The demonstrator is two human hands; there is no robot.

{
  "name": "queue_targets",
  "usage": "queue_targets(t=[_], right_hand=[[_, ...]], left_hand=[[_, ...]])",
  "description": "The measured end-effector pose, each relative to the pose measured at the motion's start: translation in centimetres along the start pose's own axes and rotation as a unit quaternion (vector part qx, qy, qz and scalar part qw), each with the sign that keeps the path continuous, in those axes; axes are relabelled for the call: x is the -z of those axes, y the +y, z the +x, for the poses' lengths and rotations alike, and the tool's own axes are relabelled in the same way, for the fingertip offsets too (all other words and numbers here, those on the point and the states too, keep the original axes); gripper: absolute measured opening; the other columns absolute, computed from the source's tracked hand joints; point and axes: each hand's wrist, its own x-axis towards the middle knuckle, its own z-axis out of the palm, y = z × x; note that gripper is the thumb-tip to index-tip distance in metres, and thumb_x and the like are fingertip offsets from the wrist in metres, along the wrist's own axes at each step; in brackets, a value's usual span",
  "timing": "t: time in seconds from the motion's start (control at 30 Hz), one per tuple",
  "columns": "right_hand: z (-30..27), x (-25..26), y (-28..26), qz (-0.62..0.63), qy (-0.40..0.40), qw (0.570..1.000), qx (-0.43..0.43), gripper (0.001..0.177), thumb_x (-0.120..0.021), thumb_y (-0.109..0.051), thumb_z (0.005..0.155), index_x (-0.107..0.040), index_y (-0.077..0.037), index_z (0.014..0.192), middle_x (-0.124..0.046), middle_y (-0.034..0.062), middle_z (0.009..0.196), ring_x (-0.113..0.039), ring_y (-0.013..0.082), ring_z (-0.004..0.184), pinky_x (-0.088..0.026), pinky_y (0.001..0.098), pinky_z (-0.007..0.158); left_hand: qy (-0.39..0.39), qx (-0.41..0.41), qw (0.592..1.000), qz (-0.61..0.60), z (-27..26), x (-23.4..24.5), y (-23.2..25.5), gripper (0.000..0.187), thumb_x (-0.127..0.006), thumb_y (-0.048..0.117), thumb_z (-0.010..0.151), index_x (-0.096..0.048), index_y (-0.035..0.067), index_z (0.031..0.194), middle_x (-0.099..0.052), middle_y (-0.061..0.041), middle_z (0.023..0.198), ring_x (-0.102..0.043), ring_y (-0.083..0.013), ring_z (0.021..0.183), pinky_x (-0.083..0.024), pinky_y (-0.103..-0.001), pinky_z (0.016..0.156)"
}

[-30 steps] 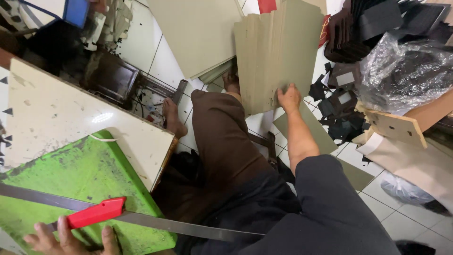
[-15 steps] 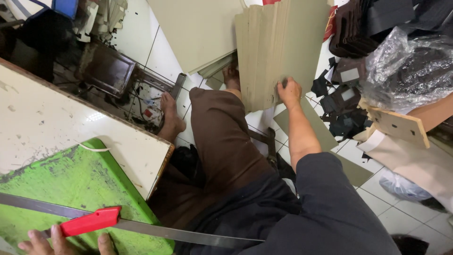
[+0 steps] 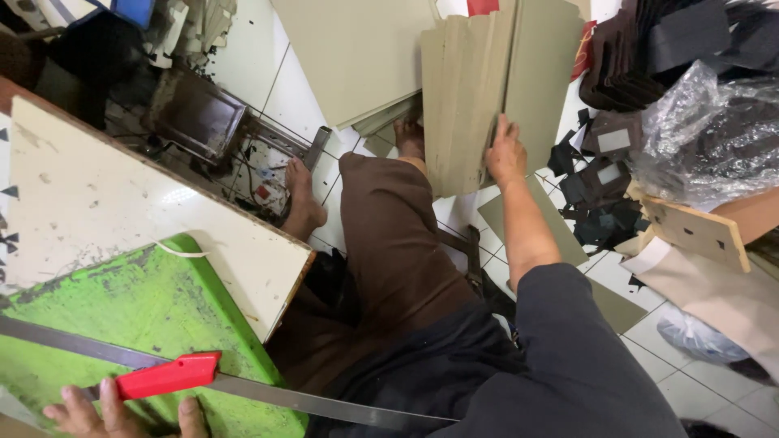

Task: Cutting a sheet of material using a metal ruler and a utility knife on a workbench

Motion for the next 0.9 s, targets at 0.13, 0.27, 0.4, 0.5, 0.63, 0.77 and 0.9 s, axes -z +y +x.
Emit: queue_targets(t=[0.13, 0.27, 0.4, 0.5, 0.63, 0.77, 0.9], right_hand=[[3.2, -2.3, 4.6, -0.154, 0.016, 0.988, 0.017, 0.071, -0.050, 0.004, 0.088, -0.034, -0.016, 0.155, -0.027, 0.0357, 0.155, -0.068, 0.0505, 0.089, -0.057, 0.0546, 0.076], [5.3, -0.6, 8.9, -0.189, 0.066, 0.979, 0.040, 0.060, -0.047, 0.002, 0.089, -0.043, -0.011, 0.148, -0.062, 0.0241, 0.112, -0.072, 0.0484, 0.081, -0.057, 0.0571, 0.070], [3.1, 5.8, 11.0, -0.183, 0.192, 0.959, 0.099, 0.063, -0.056, 0.002, 0.078, -0.052, -0.011, 0.140, -0.067, 0.0225, 0.094, -0.070, 0.0474, 0.074, -0.055, 0.0571, 0.060], [-0.6, 14.1, 10.9, -0.088, 0.204, 0.973, 0.056, 0.065, -0.054, -0.001, 0.082, -0.057, -0.020, 0.144, -0.070, 0.0222, 0.107, -0.068, 0.0481, 0.091, -0.052, 0.0596, 0.071], [-9.8, 26.4, 9.2, 0.016, 0.184, 0.967, 0.176, 0.074, -0.053, -0.004, 0.090, -0.031, -0.018, 0.160, -0.055, 0.0174, 0.147, -0.063, 0.0504, 0.104, -0.047, 0.0538, 0.084], [-18.2, 37.4, 7.8, 0.021, 0.183, 0.931, 0.314, 0.072, -0.061, -0.009, 0.099, -0.030, 0.005, 0.162, -0.038, 0.0300, 0.162, -0.037, 0.0397, 0.147, -0.027, 0.0450, 0.120], [-32.2, 44.0, -2.4, 0.202, 0.147, 0.915, 0.318, 0.050, -0.055, 0.004, 0.109, -0.043, 0.008, 0.158, -0.051, 0.0256, 0.152, -0.051, 0.0318, 0.129, -0.044, 0.0432, 0.106]], left_hand=[[-0.028, 0.048, 0.998, 0.000, 1.1, 0.9, 2.3, 0.090, -0.060, 0.043, 0.091, -0.029, -0.001, 0.164, -0.012, -0.021, 0.175, -0.004, -0.0522, 0.160, -0.011, -0.082, 0.128], [0.029, 0.031, 0.999, -0.029, 0.6, -0.6, 1.4, 0.089, -0.057, 0.052, 0.094, -0.033, 0.001, 0.163, -0.013, -0.015, 0.177, -0.004, -0.0463, 0.164, -0.008, -0.082, 0.131], [0.075, 0.035, 0.992, -0.094, 1.0, -0.9, 2.2, 0.085, -0.058, 0.054, 0.094, -0.037, 0.009, 0.162, -0.013, -0.011, 0.178, 0.000, -0.0384, 0.166, 0.000, -0.080, 0.134], [0.083, 0.046, 0.989, -0.110, 1.3, -0.3, 3.0, 0.084, -0.065, 0.043, 0.091, -0.040, 0.007, 0.163, -0.016, -0.021, 0.176, -0.005, -0.0508, 0.164, 0.005, -0.084, 0.126], [0.033, 0.068, 0.994, -0.075, 1.2, -0.6, 2.5, 0.094, -0.059, 0.063, 0.090, -0.027, 0.023, 0.168, -0.002, -0.007, 0.178, 0.001, -0.0448, 0.163, 0.002, -0.081, 0.127], [0.051, 0.038, 0.995, -0.081, 0.7, -1.3, 1.8, 0.097, -0.059, 0.070, 0.092, -0.016, 0.031, 0.169, 0.004, -0.007, 0.177, 0.007, -0.0401, 0.162, 0.007, -0.074, 0.127], [0.126, 0.023, 0.988, -0.081, 1.0, -1.9, 2.0, 0.097, -0.068, 0.064, 0.089, -0.032, 0.019, 0.167, -0.011, -0.023, 0.174, -0.003, -0.0503, 0.159, 0.000, -0.079, 0.122]])
